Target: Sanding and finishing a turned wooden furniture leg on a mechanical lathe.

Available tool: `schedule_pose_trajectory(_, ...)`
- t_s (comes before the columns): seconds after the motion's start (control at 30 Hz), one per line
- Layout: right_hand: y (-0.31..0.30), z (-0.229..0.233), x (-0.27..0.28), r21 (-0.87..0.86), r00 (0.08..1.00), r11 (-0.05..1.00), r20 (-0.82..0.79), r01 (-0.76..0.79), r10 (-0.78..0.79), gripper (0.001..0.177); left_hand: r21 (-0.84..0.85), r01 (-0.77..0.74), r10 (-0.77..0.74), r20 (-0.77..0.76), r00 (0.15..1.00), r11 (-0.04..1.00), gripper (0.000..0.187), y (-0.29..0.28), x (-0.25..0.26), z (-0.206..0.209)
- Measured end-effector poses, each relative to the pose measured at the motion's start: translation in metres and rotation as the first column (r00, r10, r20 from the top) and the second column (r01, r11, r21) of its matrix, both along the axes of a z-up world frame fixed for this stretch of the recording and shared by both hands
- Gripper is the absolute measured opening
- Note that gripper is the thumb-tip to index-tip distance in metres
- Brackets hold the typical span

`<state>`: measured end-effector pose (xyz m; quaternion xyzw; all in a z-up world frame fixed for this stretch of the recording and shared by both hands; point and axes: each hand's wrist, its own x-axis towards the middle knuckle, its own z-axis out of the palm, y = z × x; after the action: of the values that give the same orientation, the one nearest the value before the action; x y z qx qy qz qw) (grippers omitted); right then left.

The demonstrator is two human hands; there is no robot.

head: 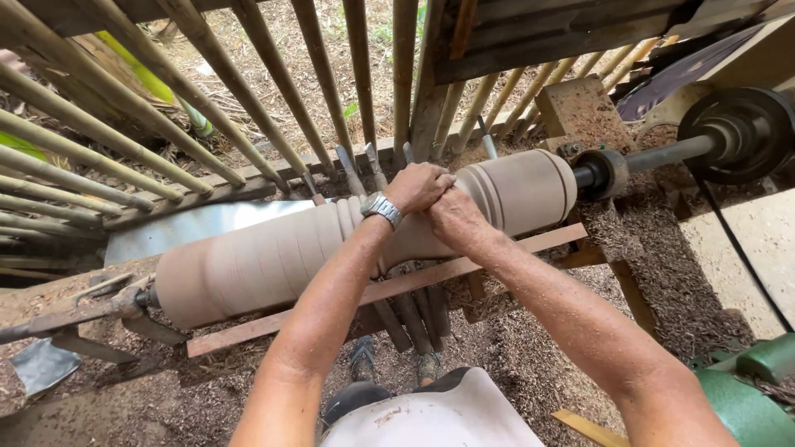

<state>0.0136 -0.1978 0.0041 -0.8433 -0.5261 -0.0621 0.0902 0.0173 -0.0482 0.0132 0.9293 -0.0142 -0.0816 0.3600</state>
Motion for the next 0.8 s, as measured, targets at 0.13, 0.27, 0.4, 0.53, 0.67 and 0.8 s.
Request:
schedule_pose_trajectory(0.13,-0.005,-0.007,0.004,0.013,0.994,0.999,-0.099,0.042,-0.040,0.019,0.024,0.025,-0.025,0.004,1.000,0.999,0.038,-0.004,0.012,-0.010)
schedule_pose_trajectory(0.27,-0.009,-0.009,0.009,-0.004,0.989,0.997,-0.120,0.081,-0.081,0.025,0.040,0.037,-0.037,0.007,0.999,0.999,0.038,-0.008,0.020,-0.012)
schedule_pose_trajectory(0.4,-0.013,-0.007,0.010,0.014,0.985,0.992,-0.119,0.126,-0.124,0.030,0.036,0.042,-0.042,0.011,0.999,0.998,0.038,-0.014,0.025,-0.011)
schedule_pose_trajectory(0.53,-0.018,-0.009,0.013,-0.005,0.985,0.994,-0.130,0.112,-0.112,0.027,-0.011,0.059,-0.059,0.042,0.997,0.998,0.037,-0.017,0.033,-0.021)
schedule_pose_trajectory(0.67,-0.018,-0.008,0.015,-0.015,0.980,0.991,-0.145,0.133,-0.134,0.024,0.042,0.059,-0.058,-0.012,0.998,0.997,0.038,-0.017,0.034,-0.017)
schedule_pose_trajectory(0.8,-0.005,-0.009,0.015,-0.046,0.983,0.991,-0.129,0.129,-0.133,0.027,0.013,0.055,-0.055,-0.009,0.998,0.998,0.039,-0.004,0.032,-0.021)
